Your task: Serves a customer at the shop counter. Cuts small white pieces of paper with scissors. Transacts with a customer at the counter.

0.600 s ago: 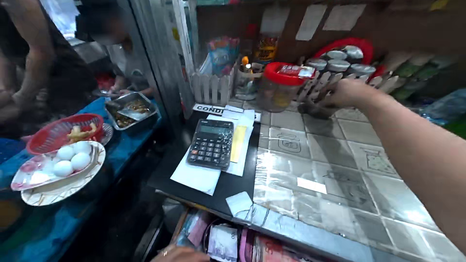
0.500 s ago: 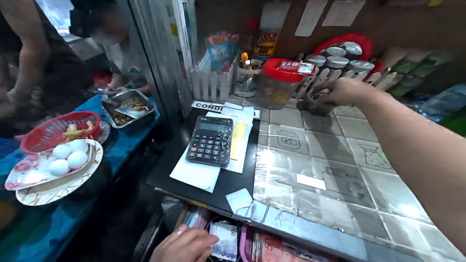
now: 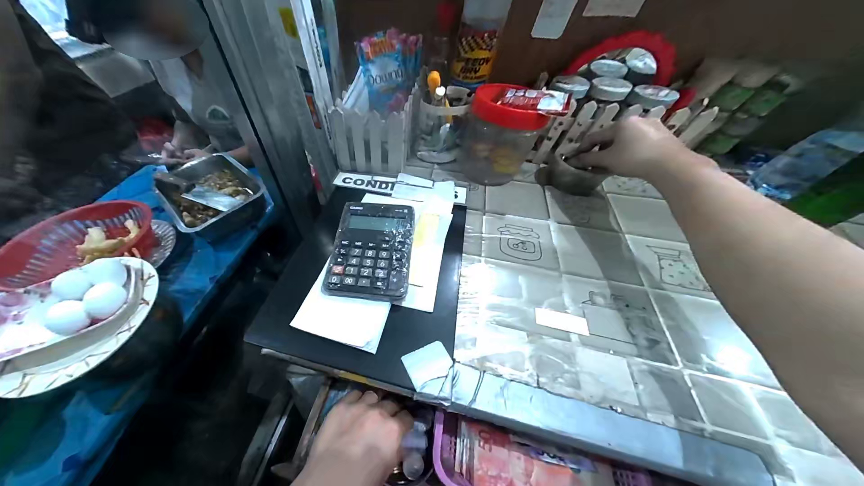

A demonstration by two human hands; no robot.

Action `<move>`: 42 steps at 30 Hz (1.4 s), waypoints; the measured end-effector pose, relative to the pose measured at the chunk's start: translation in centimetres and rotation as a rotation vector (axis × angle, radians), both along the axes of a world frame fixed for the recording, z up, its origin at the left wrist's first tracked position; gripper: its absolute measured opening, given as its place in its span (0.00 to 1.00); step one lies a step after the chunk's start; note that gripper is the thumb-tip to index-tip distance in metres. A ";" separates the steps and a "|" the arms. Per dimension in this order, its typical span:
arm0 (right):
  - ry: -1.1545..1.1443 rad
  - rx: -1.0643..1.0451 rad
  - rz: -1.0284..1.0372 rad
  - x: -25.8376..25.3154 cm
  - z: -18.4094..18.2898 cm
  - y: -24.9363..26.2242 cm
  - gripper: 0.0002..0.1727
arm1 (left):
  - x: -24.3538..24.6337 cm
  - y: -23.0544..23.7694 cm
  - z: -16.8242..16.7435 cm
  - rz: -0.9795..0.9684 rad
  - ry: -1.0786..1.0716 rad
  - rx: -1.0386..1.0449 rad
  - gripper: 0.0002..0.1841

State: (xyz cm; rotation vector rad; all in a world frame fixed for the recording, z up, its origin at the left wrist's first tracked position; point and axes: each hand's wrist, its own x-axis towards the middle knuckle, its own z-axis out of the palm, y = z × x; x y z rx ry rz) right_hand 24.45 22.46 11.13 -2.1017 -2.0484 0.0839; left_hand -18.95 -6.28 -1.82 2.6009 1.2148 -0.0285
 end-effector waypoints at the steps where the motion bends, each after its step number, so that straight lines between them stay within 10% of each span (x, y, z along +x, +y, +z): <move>1: -0.001 -0.006 -0.002 -0.3 0.3 -0.3 0.13 | -0.2 -0.1 -0.3 0.024 -0.072 0.084 0.08; 6: 0.019 0.025 0.111 1.8 -0.2 -0.5 0.11 | 4.2 -3.6 0.5 0.064 -0.434 0.124 0.12; 11: -0.012 -0.022 0.151 1.1 0.3 -1.5 0.12 | 9.7 -5.2 -0.7 -0.049 -0.256 -0.126 0.27; 19: 0.143 -0.168 0.061 1.1 0.9 -1.6 0.15 | 1.3 -1.7 -0.1 0.222 -0.017 0.279 0.04; 31: 0.336 0.225 0.016 0.9 1.3 -3.5 0.24 | -0.4 0.3 -1.1 0.265 -0.028 0.009 0.12; 36: 0.508 0.208 0.508 -9.5 4.5 -15.4 0.17 | -1.9 -1.2 -0.7 0.415 -0.288 0.100 0.13; 42: 0.295 -0.069 1.053 -21.6 -6.2 -28.1 0.18 | -4.7 -4.5 1.8 0.581 -0.704 0.069 0.10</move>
